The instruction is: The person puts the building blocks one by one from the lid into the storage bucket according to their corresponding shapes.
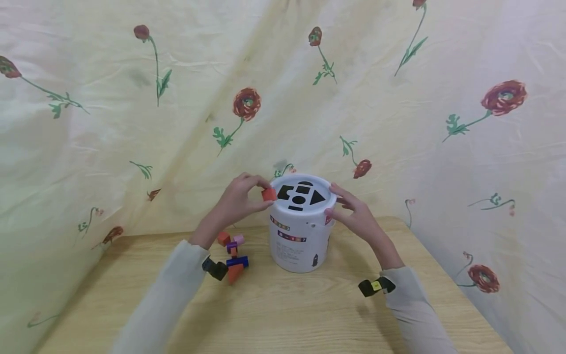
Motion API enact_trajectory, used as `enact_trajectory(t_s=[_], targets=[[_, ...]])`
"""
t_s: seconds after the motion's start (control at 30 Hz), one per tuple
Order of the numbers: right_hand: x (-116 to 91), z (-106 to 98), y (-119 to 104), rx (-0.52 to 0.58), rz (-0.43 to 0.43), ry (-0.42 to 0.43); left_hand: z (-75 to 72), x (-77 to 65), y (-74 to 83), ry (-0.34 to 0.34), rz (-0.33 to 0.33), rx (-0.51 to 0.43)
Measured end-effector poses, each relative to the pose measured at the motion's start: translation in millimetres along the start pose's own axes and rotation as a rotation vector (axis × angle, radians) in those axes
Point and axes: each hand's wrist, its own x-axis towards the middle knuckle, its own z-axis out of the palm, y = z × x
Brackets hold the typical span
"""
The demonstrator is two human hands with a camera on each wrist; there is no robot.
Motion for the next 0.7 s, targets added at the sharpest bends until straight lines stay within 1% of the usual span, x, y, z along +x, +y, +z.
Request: enact_trajectory(t_s=[0.17,0.33,0.53,0.7], targets=[[0,0,0,0.004,-0.012,0.003,10.1,14.4,12.0,-0.013,0.019,0.023],[0,0,1,0.007,-0.013,0.006,21.2,24.0,18.9,-0.053,0.022,0.048],[-1,1,-1,0.006,-0.016,0.011,31.9,29.9,23.9,-0.121,-0.001,0.085],[-2,0,-2,0.009,-0.012,0.011,37.0,33.4,25.7,-0.147,-0.007,0.099]])
